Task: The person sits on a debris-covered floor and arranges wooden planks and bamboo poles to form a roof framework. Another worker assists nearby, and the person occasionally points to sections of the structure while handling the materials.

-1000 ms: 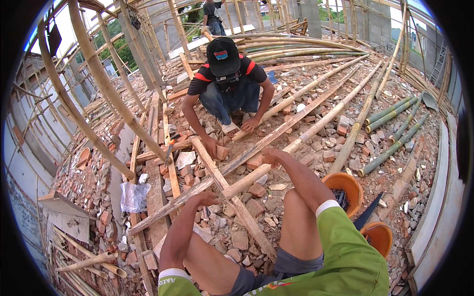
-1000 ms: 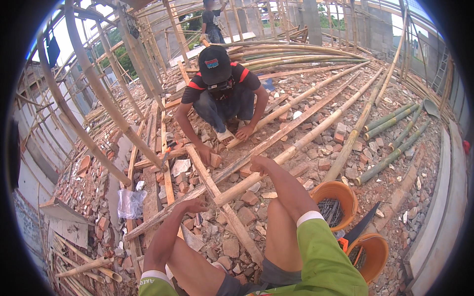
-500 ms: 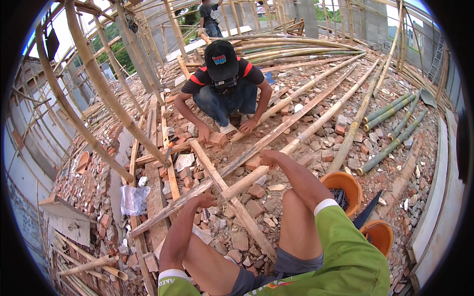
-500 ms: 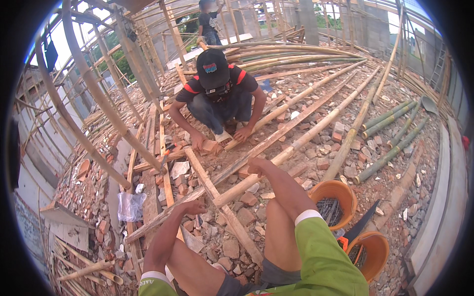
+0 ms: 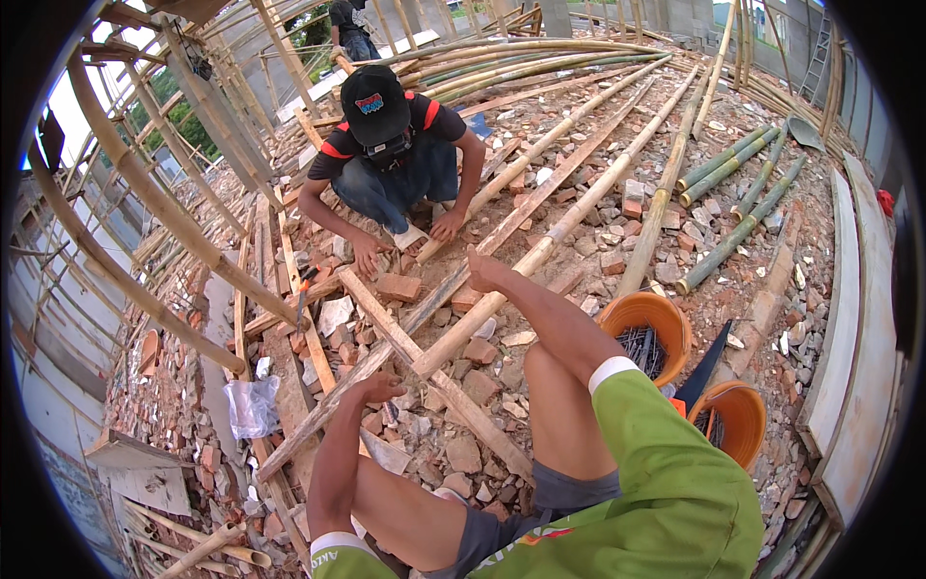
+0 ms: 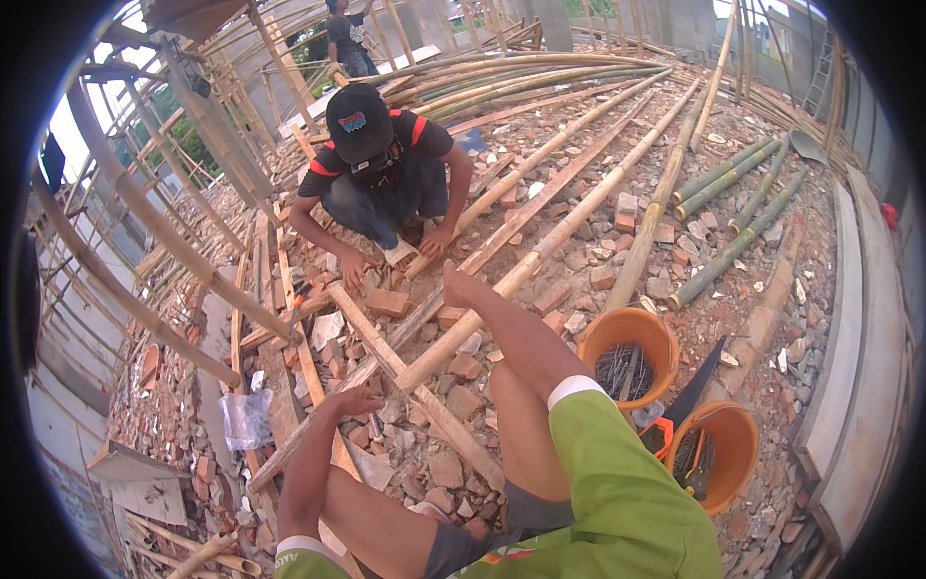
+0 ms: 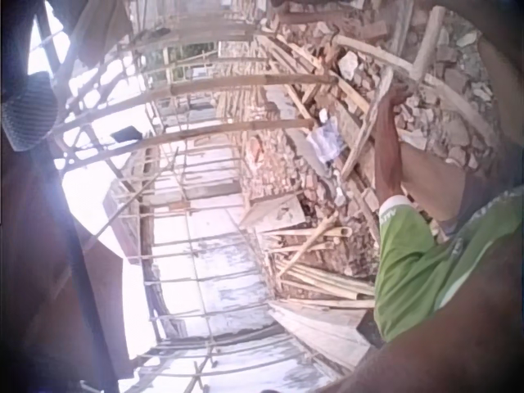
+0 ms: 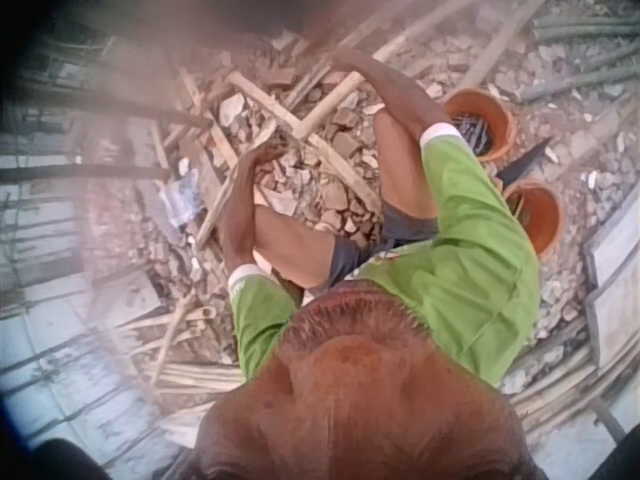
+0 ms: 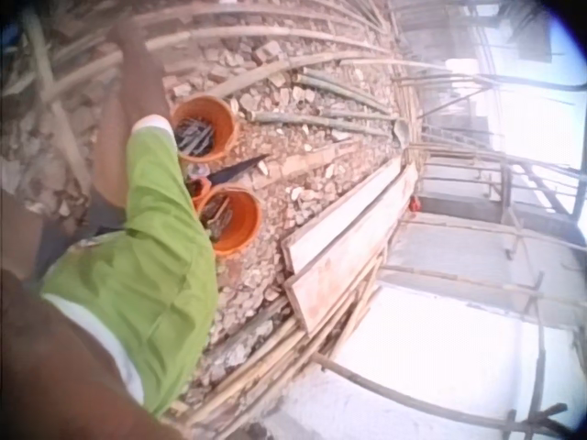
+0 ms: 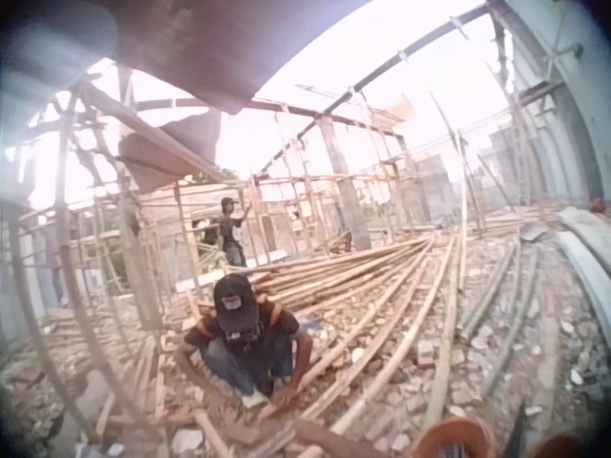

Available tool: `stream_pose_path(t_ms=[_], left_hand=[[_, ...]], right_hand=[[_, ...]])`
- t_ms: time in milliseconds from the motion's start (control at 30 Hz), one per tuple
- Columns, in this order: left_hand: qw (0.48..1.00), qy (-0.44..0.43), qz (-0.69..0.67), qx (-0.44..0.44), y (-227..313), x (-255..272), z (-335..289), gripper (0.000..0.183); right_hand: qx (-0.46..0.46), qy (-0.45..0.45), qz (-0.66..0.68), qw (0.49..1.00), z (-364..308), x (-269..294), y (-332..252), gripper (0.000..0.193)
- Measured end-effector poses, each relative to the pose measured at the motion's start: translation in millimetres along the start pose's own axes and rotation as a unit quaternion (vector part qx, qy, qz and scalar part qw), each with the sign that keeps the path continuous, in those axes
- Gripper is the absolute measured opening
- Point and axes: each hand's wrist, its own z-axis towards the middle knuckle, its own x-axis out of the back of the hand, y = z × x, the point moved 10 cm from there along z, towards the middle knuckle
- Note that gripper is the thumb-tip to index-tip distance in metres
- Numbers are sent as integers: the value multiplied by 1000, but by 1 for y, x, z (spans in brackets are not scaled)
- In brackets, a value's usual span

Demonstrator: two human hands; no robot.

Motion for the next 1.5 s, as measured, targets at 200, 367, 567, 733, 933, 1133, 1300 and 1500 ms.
stream_pose_path(t_ms=[200, 367, 567, 733, 933, 1133, 1300, 1500], left_hand=[[1000, 9, 14, 15, -18, -11, -6, 64], [998, 7, 32, 48, -32, -18, -16, 65], [994, 24, 65, 80, 28, 5, -23, 47], [990, 101, 80, 53, 77, 33, -5, 37], [976, 183, 20, 118, 45, 35, -3, 31], [975, 204, -78, 25, 44, 56, 42, 32], [975, 205, -75, -37, 94, 79, 14, 72], [937, 257, -136, -193, 37, 76, 7, 55]], right_hand=[[-31, 77, 31, 996, 14, -3, 5, 67], [-38, -196, 2, 980, 10, -75, 5, 35], [4, -244, 9, 970, -5, -74, 13, 43], [-86, -300, 21, 950, 27, -88, 104, 41], [-51, -262, -3, 964, -11, -102, 19, 50], [19, -274, -91, 957, -16, -101, -30, 46], [2, -327, -146, 934, -15, -136, -33, 40], [249, -296, -120, 914, -71, -151, -205, 44]])
